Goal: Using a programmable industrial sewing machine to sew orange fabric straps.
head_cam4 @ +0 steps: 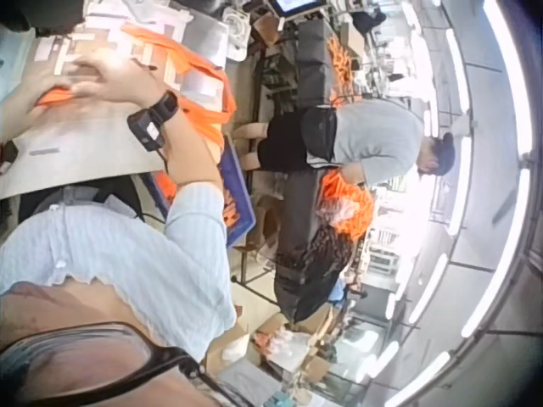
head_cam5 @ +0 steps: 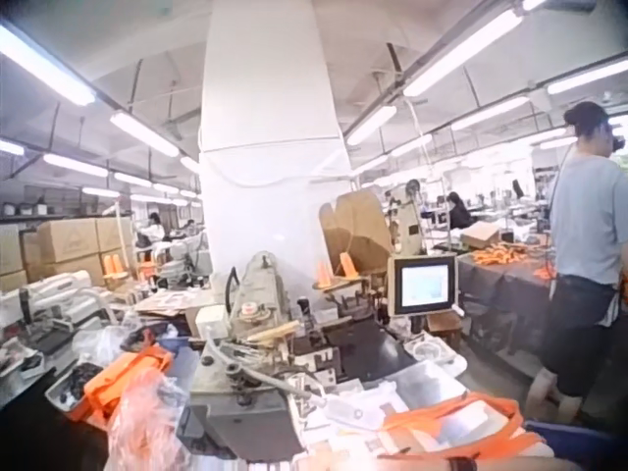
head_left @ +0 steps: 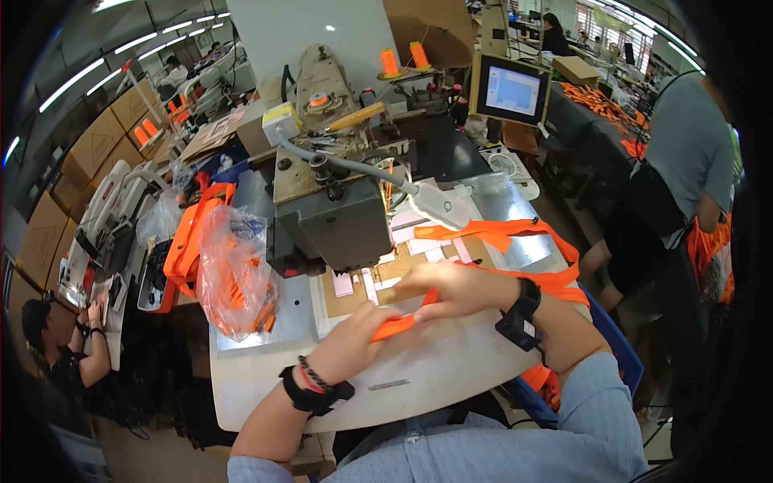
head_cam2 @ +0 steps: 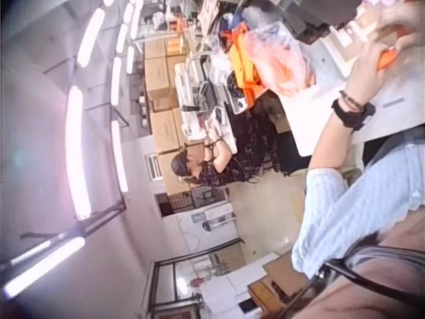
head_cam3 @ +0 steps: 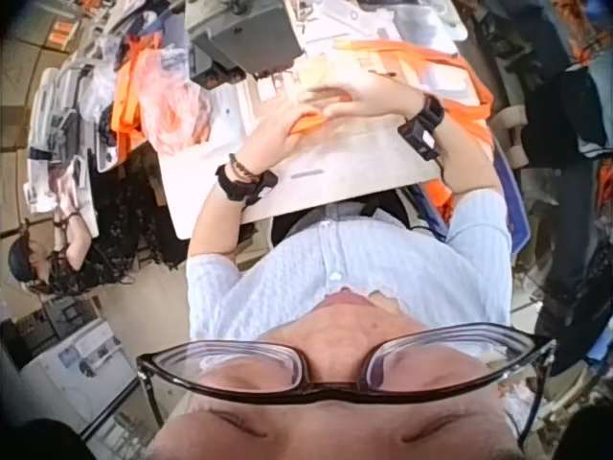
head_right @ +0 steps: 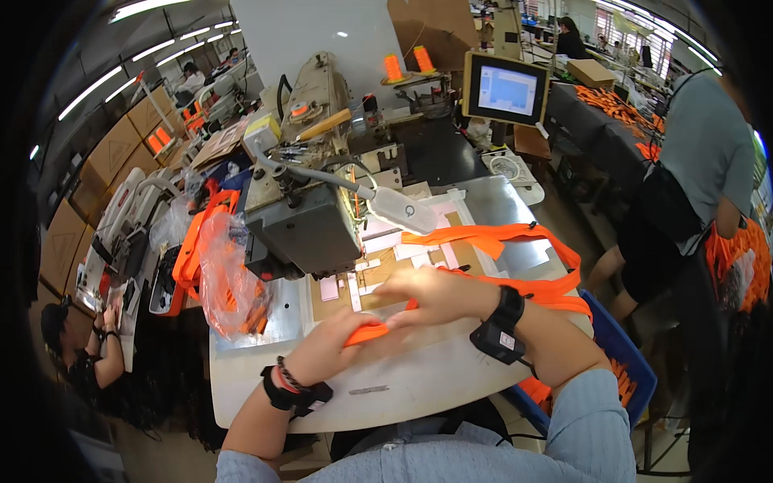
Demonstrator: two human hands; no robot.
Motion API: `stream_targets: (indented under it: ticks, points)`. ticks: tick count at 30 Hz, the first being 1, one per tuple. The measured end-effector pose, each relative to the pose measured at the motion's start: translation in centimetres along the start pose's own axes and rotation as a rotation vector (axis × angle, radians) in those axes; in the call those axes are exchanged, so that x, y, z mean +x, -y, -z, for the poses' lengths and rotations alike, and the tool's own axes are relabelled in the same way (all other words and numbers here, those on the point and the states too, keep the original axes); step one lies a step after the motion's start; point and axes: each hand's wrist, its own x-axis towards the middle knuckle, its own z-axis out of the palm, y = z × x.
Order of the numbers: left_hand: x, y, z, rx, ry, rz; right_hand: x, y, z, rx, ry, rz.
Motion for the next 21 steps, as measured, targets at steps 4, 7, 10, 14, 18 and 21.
stream_targets:
  ticks: [4, 7, 10, 14, 18, 21]
  points:
    - [0.2, -1.8, -0.8, 0.020, -0.009, 0.064, 0.6, 1.2, -2.2, 0.171, 0.121, -0.226]
    - [0.3, -1.7, 0.3, 0.040, -0.084, 0.040, 1.0, 1.4, -1.7, 0.278, 0.202, -0.337]
    - [0.4, -1.5, 0.5, 0.041, -0.120, 0.021, 1.2, 1.3, -1.8, 0.250, 0.136, -0.287]
    - [0.9, 0.9, -0.6, 0.004, -0.312, 0.032, 1.3, -0.9, -0.8, 0.109, -0.028, -0.229]
    - [0.8, 2.2, -0.8, -0.244, -0.367, 0.301, 1.8, -1.2, 0.1, -0.017, -0.028, -0.342]
    - [0.8, 3.6, -1.1, -0.280, -0.407, 0.400, 2.4, -1.4, -0.6, -0.083, -0.051, -0.355]
